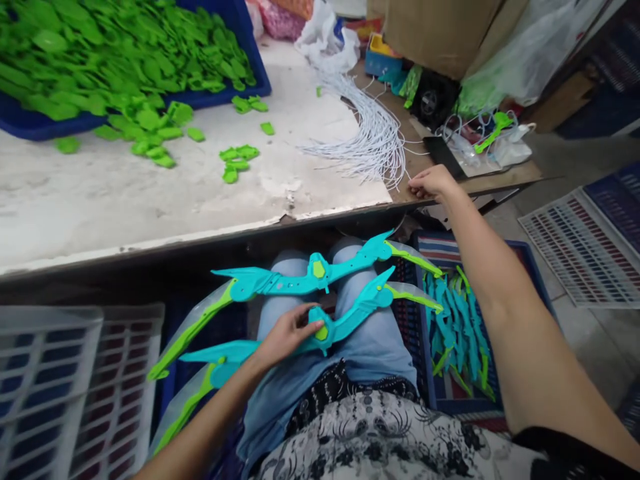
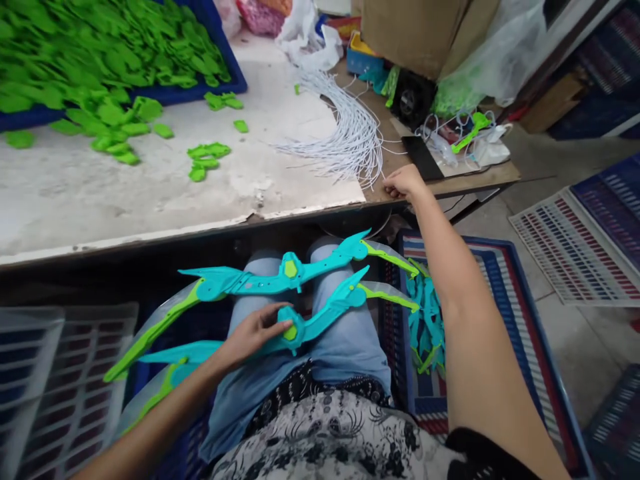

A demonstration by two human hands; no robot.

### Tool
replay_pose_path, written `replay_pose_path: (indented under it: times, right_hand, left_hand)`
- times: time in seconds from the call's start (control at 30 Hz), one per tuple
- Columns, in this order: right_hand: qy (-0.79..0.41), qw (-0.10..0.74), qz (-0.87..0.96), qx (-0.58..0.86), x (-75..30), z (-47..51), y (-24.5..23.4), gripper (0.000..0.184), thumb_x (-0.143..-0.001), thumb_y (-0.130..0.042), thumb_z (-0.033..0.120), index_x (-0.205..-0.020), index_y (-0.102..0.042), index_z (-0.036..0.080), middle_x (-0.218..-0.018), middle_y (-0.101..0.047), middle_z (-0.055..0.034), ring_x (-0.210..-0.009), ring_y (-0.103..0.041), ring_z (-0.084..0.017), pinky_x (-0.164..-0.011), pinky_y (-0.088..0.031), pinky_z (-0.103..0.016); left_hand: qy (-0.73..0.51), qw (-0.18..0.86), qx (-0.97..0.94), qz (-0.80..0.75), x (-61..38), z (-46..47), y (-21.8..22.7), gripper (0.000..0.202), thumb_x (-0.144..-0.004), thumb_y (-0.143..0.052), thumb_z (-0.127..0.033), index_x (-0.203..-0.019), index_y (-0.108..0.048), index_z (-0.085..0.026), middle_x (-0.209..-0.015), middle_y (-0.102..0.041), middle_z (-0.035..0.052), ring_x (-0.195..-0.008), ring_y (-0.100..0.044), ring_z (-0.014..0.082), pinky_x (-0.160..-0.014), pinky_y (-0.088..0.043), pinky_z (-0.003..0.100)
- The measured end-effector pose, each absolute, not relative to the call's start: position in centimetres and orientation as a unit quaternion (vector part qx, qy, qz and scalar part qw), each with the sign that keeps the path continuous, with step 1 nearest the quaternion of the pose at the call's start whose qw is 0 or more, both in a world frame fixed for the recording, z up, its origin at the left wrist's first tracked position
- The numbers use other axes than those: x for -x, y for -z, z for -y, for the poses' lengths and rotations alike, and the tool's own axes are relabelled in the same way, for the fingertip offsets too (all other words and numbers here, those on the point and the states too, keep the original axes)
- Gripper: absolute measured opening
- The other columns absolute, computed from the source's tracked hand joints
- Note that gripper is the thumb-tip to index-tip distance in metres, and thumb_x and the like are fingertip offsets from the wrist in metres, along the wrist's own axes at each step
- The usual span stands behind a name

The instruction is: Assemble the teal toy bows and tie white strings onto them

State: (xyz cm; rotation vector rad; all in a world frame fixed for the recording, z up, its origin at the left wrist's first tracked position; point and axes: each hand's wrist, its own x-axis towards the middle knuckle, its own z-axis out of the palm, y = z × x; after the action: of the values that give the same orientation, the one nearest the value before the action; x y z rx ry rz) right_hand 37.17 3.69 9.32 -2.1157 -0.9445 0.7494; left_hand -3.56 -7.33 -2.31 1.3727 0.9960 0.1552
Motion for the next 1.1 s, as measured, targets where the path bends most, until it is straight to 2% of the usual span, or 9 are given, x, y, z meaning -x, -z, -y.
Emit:
replay_pose_path:
  times: [0.07,0.13,0.3,0.37,0.43,0.53,0.6,0.77,1.1]
  right_hand:
    - [-0.295,0.365,0.345,0.813,-38.0,-2.2,-9.4,0.013,-0.066,-0.079,0.011,-0.065,-0.067,0.008,-0.048,-0.055,0.0007,-0.043,-0.048,-0.007,-0.041,-0.034,-0.018]
    - [-0.313,0.39,0.341,0.796,-38.7,0.5,-9.3,0.016,-0.062,-0.082,0.017,-0.065,-0.068,0.01,-0.046,-0.054,0.0021,-0.043,-0.045,-0.006,-0.04,-0.032,-0.017]
    - [-0.433,0.422,0.321,0.729,-38.1,12.2,-7.0,0.04,-0.044,-0.089,0.041,-0.068,-0.073,0.014,-0.056,-0.063,-0.0015,-0.049,-0.05,-0.009,-0.046,-0.039,-0.022]
    - [-0.425,0.433,0.291,0.74,-36.7,17.4,-5.2,0.044,-0.043,-0.087,0.047,-0.068,-0.073,0.014,-0.06,-0.066,-0.0032,-0.05,-0.05,-0.01,-0.048,-0.039,-0.024]
    - [-0.386,0.45,0.259,0.763,-34.8,21.9,-3.2,0.043,-0.048,-0.083,0.051,-0.07,-0.073,0.015,-0.061,-0.066,-0.0032,-0.05,-0.049,-0.01,-0.048,-0.038,-0.025]
    - [-0.303,0.475,0.219,0.796,-32.0,26.4,-0.1,0.037,-0.057,-0.077,0.049,-0.074,-0.073,0.017,-0.062,-0.067,-0.0025,-0.052,-0.052,-0.013,-0.053,-0.043,-0.027]
    - [-0.245,0.493,0.202,0.81,-30.7,28.0,1.8,0.032,-0.062,-0.073,0.047,-0.073,-0.071,0.017,-0.063,-0.067,-0.0026,-0.056,-0.056,-0.015,-0.058,-0.046,-0.029]
    - [-0.139,0.484,0.195,0.842,-29.3,29.2,5.5,0.034,-0.071,-0.063,0.051,-0.074,-0.067,0.018,-0.07,-0.069,-0.0043,-0.063,-0.059,-0.018,-0.064,-0.048,-0.031]
    - [-0.094,0.433,0.28,0.851,-28.6,29.5,6.6,0.022,-0.082,-0.058,0.041,-0.075,-0.067,0.022,-0.079,-0.067,-0.0064,-0.074,-0.061,-0.022,-0.07,-0.05,-0.037]
  left_hand:
    - [-0.077,0.631,-0.625,-0.452,3.8,7.2,2.5,0.075,-0.07,-0.064,-0.058,-0.126,-0.051,-0.011,-0.099,-0.07,0.0106,-0.094,-0.066,0.0282,-0.08,-0.054,0.038]
    - [-0.088,0.583,-0.661,-0.464,4.0,7.2,2.4,0.077,-0.069,-0.063,-0.059,-0.128,-0.05,-0.012,-0.104,-0.069,0.0125,-0.097,-0.066,0.03,-0.082,-0.054,0.041]
    - [-0.22,0.372,-0.764,-0.479,3.3,9.2,-0.6,0.043,-0.078,-0.058,-0.05,-0.105,-0.064,-0.017,-0.106,-0.068,0.0115,-0.101,-0.063,0.0279,-0.093,-0.048,0.043]
    - [-0.218,0.417,-0.767,-0.436,1.6,10.7,-1.8,0.032,-0.082,-0.057,-0.045,-0.097,-0.066,-0.018,-0.097,-0.07,0.0089,-0.092,-0.064,0.0239,-0.088,-0.05,0.038]
    - [-0.139,0.548,-0.734,-0.377,-1.2,12.3,-2.1,0.026,-0.082,-0.058,-0.041,-0.09,-0.068,-0.018,-0.088,-0.071,0.0064,-0.081,-0.064,0.0205,-0.079,-0.051,0.033]
    - [0.0,0.736,-0.588,-0.334,-6.6,14.6,-0.7,0.021,-0.08,-0.061,-0.036,-0.081,-0.067,-0.016,-0.075,-0.068,0.0043,-0.069,-0.062,0.0162,-0.066,-0.05,0.027]
    - [0.036,0.805,-0.462,-0.369,-10.2,15.7,0.9,0.015,-0.077,-0.066,-0.028,-0.082,-0.065,-0.014,-0.072,-0.065,0.0033,-0.064,-0.06,0.0137,-0.063,-0.049,0.025]
    - [0.04,0.841,-0.313,-0.439,-17.2,16.9,4.5,0.016,-0.076,-0.063,-0.006,-0.091,-0.062,-0.011,-0.074,-0.064,0.004,-0.062,-0.06,0.0097,-0.063,-0.05,0.022]
    - [0.069,0.853,-0.324,-0.403,-21.0,18.0,6.8,0.011,-0.084,-0.055,-0.005,-0.078,-0.064,-0.009,-0.067,-0.064,0.0038,-0.056,-0.059,0.0077,-0.06,-0.049,0.019]
